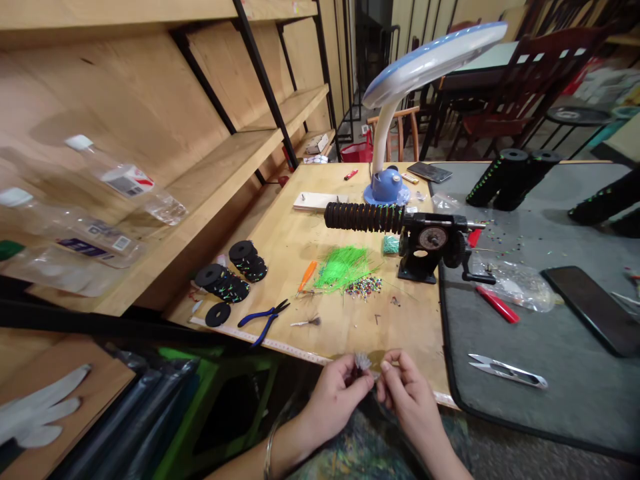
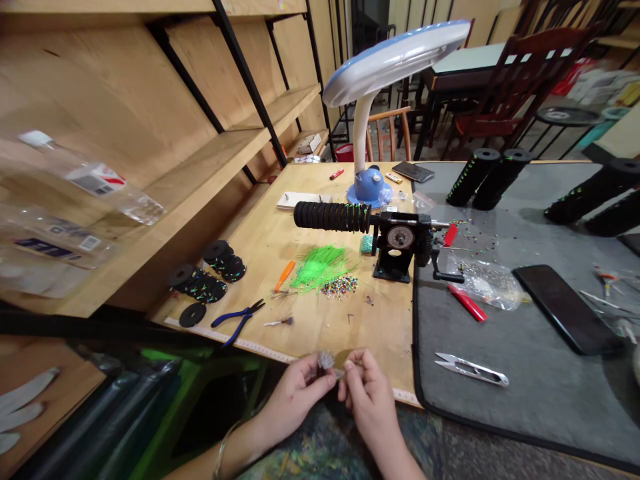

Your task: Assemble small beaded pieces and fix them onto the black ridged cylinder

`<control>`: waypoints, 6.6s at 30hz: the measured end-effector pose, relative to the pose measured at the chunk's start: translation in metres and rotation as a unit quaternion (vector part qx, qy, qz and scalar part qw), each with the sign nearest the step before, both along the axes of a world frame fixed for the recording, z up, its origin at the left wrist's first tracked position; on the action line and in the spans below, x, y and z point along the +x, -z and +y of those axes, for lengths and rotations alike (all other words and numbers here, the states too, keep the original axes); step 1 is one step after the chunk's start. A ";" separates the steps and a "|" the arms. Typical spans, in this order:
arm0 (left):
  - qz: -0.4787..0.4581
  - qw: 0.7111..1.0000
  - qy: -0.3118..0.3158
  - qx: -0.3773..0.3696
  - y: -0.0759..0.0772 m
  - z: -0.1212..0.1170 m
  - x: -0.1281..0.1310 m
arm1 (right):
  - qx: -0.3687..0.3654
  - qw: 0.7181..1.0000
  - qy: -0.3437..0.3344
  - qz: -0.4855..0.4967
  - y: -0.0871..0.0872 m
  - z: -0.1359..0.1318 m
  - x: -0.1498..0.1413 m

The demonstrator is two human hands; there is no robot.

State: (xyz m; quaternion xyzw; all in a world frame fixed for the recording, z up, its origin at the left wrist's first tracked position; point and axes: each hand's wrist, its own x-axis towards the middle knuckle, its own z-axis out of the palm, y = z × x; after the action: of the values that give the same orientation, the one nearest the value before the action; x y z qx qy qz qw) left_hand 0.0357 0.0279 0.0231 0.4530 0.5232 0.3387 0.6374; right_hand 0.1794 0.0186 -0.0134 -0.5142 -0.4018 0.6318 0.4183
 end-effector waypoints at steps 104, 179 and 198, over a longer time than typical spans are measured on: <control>-0.056 0.995 0.079 0.006 -0.002 0.014 0.036 | -0.043 0.949 0.245 0.193 -0.016 0.001 0.009; 0.246 0.894 0.217 0.306 0.008 -0.009 0.011 | -0.140 0.986 0.048 0.072 0.003 -0.050 0.048; 0.072 0.988 0.078 0.108 0.010 -0.006 0.015 | 0.189 0.743 0.105 -0.633 -0.012 -0.025 0.130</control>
State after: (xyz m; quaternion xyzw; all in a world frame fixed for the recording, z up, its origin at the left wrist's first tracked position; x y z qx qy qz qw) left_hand 0.0511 0.0220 0.0128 0.5821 0.4910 0.3087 0.5700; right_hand 0.3089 -0.0062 -0.0014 -0.7454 -0.6289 0.0242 0.2197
